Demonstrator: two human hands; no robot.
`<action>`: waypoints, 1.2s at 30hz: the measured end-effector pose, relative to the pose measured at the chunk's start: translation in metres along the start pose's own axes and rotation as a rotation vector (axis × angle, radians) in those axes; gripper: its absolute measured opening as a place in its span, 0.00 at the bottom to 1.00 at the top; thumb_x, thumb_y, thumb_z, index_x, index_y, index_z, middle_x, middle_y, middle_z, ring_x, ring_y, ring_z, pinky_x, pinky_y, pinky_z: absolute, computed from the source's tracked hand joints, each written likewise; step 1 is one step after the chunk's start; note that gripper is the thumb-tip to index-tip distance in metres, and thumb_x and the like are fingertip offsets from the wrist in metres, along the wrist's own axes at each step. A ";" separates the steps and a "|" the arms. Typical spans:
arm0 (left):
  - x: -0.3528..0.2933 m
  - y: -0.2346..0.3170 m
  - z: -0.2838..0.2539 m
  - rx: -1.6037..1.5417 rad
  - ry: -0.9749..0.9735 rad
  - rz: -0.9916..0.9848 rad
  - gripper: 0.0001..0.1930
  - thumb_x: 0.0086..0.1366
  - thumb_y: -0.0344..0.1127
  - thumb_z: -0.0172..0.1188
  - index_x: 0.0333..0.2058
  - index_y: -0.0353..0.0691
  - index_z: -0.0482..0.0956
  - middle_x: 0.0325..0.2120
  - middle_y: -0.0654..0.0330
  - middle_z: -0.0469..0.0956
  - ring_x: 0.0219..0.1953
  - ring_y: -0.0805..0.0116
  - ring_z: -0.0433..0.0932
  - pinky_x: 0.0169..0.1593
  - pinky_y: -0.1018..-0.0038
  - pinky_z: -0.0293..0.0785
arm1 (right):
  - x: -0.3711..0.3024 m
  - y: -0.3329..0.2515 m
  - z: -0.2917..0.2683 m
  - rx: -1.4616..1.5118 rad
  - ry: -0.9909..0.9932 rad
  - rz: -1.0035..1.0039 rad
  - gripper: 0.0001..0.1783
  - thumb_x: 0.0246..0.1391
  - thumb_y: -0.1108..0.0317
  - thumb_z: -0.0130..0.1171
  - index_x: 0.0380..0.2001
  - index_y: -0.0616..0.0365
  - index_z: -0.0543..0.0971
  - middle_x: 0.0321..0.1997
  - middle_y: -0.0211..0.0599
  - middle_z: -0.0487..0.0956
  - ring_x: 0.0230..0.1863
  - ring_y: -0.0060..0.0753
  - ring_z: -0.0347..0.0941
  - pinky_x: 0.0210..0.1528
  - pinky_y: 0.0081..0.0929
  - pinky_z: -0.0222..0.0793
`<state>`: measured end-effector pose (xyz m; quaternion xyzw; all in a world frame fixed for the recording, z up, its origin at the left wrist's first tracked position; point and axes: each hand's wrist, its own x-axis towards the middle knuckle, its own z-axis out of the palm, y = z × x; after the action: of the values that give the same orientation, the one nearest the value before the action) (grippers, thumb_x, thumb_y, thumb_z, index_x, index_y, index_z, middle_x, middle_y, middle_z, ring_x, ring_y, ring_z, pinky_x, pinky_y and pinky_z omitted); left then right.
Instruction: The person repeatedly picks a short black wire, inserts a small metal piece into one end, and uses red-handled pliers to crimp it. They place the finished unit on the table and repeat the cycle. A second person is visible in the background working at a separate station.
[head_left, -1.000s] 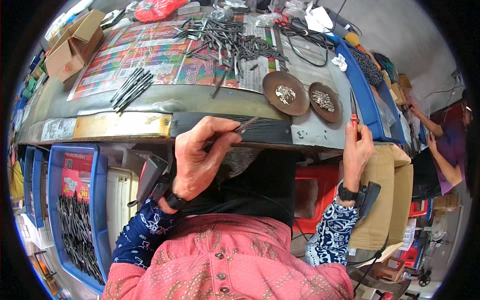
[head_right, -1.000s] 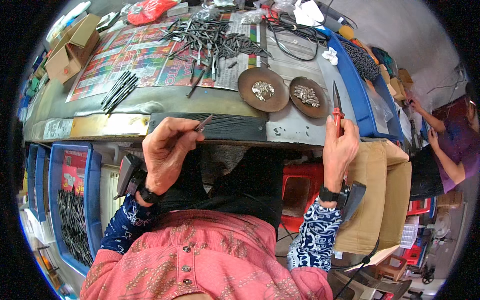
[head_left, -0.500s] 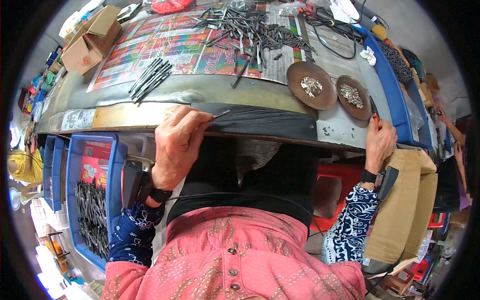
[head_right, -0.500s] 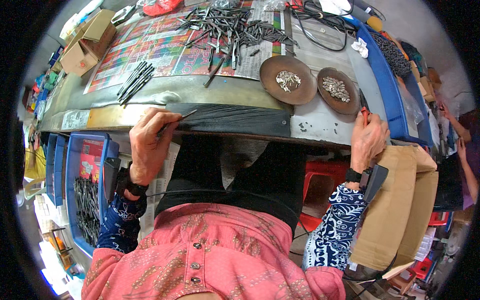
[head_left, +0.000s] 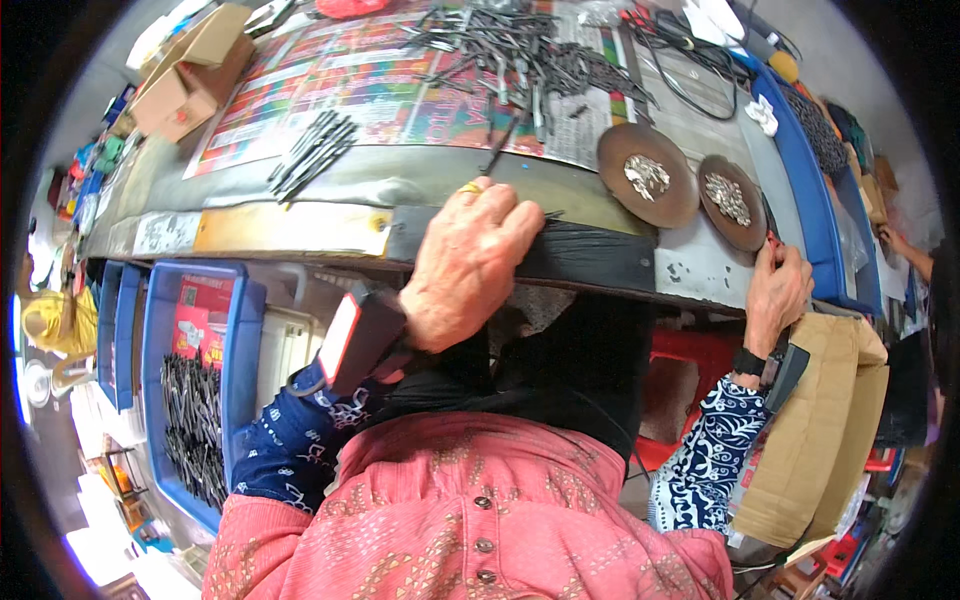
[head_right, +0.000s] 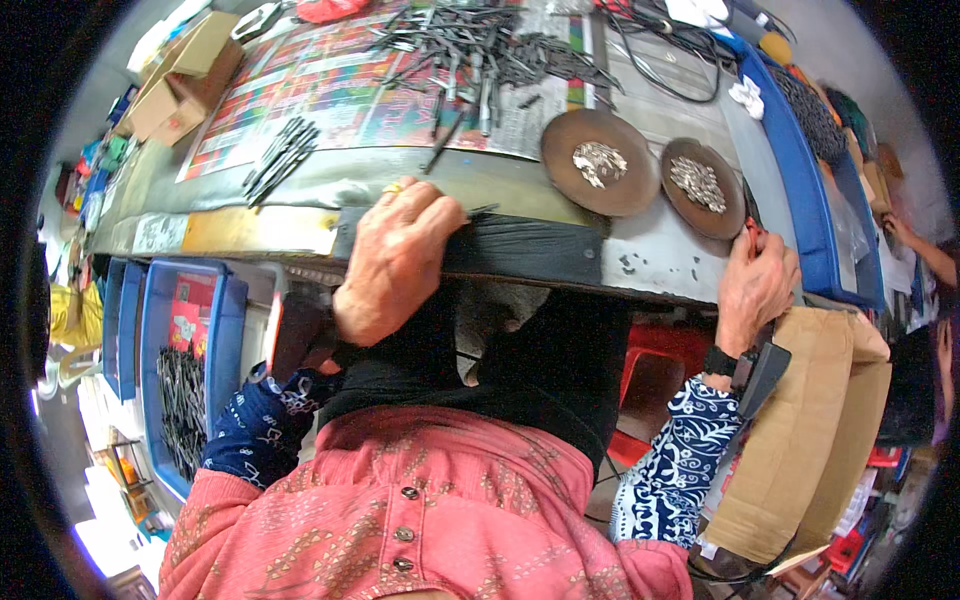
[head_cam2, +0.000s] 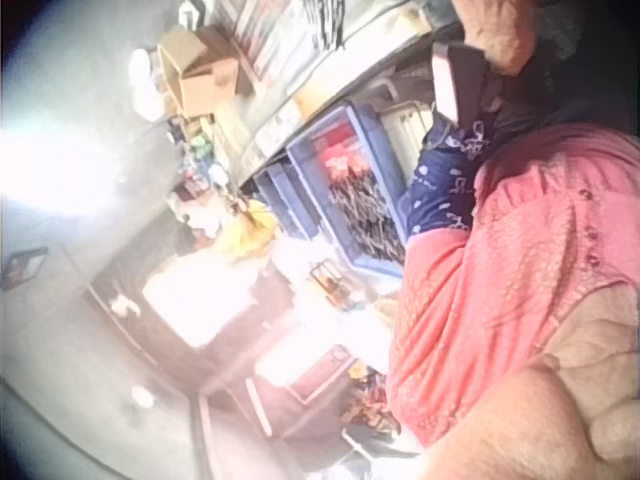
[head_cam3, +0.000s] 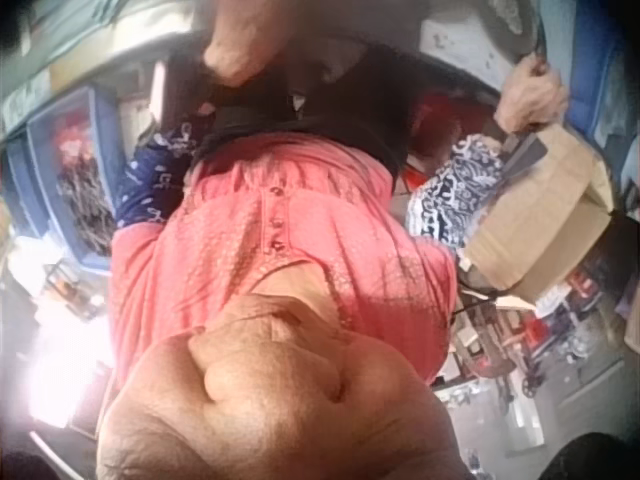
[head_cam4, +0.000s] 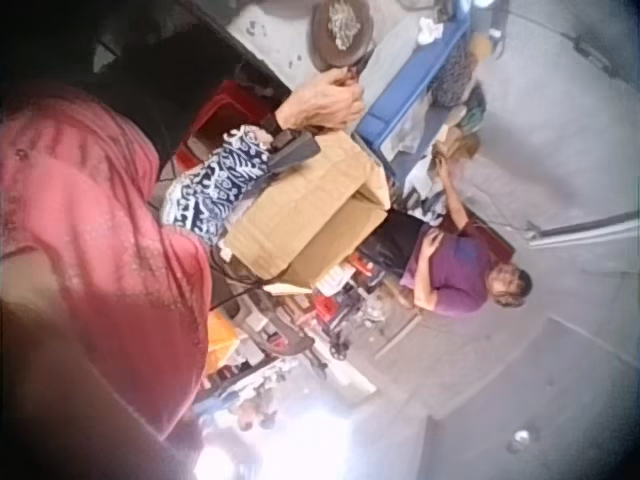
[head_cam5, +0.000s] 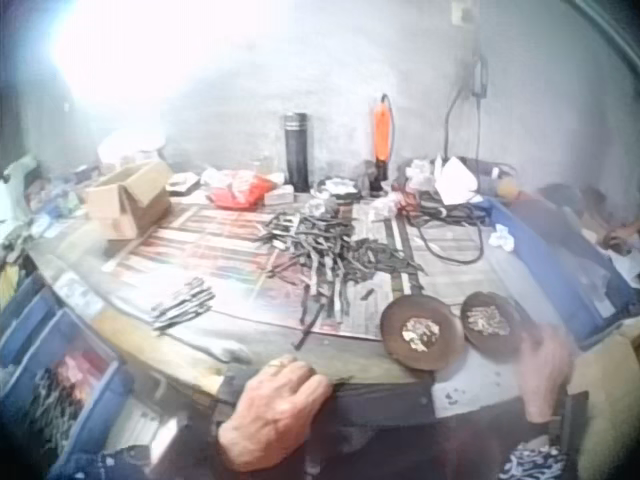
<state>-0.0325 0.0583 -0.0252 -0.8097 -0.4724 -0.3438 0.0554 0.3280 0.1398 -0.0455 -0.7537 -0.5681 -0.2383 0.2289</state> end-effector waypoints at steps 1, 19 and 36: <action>-0.001 0.000 -0.001 -0.002 0.024 0.000 0.09 0.46 0.20 0.54 0.28 0.38 0.69 0.26 0.52 0.68 0.35 0.50 0.70 0.42 0.61 0.69 | 0.000 0.000 0.000 -0.011 0.006 -0.014 0.15 0.55 0.54 0.58 0.35 0.55 0.78 0.39 0.42 0.77 0.46 0.51 0.71 0.42 0.50 0.68; -0.041 -0.145 -0.084 0.253 0.260 -0.397 0.02 0.59 0.28 0.59 0.31 0.40 0.76 0.29 0.52 0.78 0.31 0.47 0.78 0.32 0.63 0.71 | -0.012 -0.016 -0.021 0.116 0.181 -0.112 0.11 0.52 0.59 0.62 0.38 0.48 0.79 0.44 0.37 0.75 0.49 0.46 0.69 0.47 0.46 0.66; -0.028 -0.150 -0.075 0.416 0.080 -0.348 0.03 0.60 0.30 0.57 0.33 0.41 0.75 0.30 0.53 0.74 0.34 0.48 0.74 0.35 0.58 0.70 | -0.028 -0.110 -0.044 0.631 -0.060 -0.602 0.20 0.46 0.57 0.68 0.41 0.56 0.81 0.44 0.42 0.72 0.50 0.47 0.65 0.50 0.44 0.61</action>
<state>-0.1996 0.0889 -0.0212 -0.6732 -0.6623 -0.2757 0.1793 0.2112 0.1194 -0.0203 -0.4542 -0.8139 -0.0874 0.3516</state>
